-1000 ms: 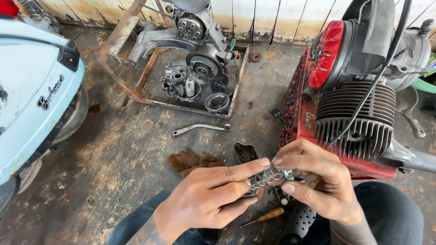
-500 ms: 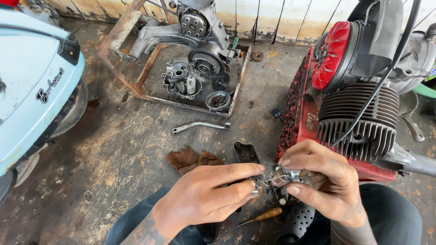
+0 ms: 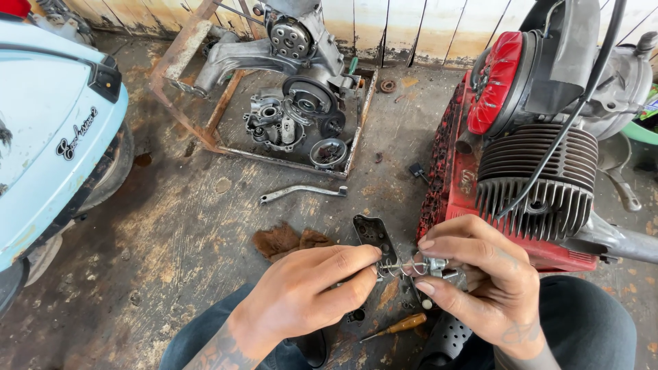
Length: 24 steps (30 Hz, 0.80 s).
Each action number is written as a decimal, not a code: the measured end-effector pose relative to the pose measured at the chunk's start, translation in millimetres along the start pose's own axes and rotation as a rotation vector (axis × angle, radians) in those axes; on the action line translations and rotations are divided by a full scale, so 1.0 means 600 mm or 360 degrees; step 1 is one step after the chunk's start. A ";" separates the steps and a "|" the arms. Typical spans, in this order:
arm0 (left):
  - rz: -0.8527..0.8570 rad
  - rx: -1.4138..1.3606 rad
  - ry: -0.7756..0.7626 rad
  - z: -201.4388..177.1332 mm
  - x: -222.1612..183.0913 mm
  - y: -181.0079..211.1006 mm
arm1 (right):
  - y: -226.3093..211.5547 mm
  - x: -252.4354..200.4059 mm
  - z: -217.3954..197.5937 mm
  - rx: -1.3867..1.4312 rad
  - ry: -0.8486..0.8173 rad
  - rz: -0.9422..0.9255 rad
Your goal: Assembling a motorcycle carburetor by inserting the needle and spring into the body
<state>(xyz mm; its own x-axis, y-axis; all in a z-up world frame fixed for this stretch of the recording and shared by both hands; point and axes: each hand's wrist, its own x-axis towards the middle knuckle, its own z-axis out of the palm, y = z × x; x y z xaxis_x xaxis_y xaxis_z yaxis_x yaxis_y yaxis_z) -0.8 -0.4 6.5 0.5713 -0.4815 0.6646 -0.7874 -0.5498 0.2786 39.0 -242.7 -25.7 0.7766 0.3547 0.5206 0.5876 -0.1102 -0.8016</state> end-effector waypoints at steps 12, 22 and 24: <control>-0.0092 -0.0091 -0.0249 -0.011 0.008 0.010 | 0.024 -0.011 0.002 0.0240 -0.0044 0.0041; -0.0336 -0.0195 -0.0366 -0.029 0.011 0.011 | 0.062 -0.020 0.033 0.0676 -0.0026 0.0180; -0.0409 -0.0160 -0.0425 -0.029 0.007 0.011 | 0.062 -0.018 0.040 0.0767 -0.0006 0.0169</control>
<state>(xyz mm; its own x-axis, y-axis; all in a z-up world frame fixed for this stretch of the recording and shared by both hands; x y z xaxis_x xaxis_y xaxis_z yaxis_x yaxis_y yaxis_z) -7.7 6.0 23.2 0.7827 -0.5049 0.3639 -0.6219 -0.6123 0.4881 47.1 -228.3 -68.1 0.8253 0.3683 0.4282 0.3327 0.2955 -0.8955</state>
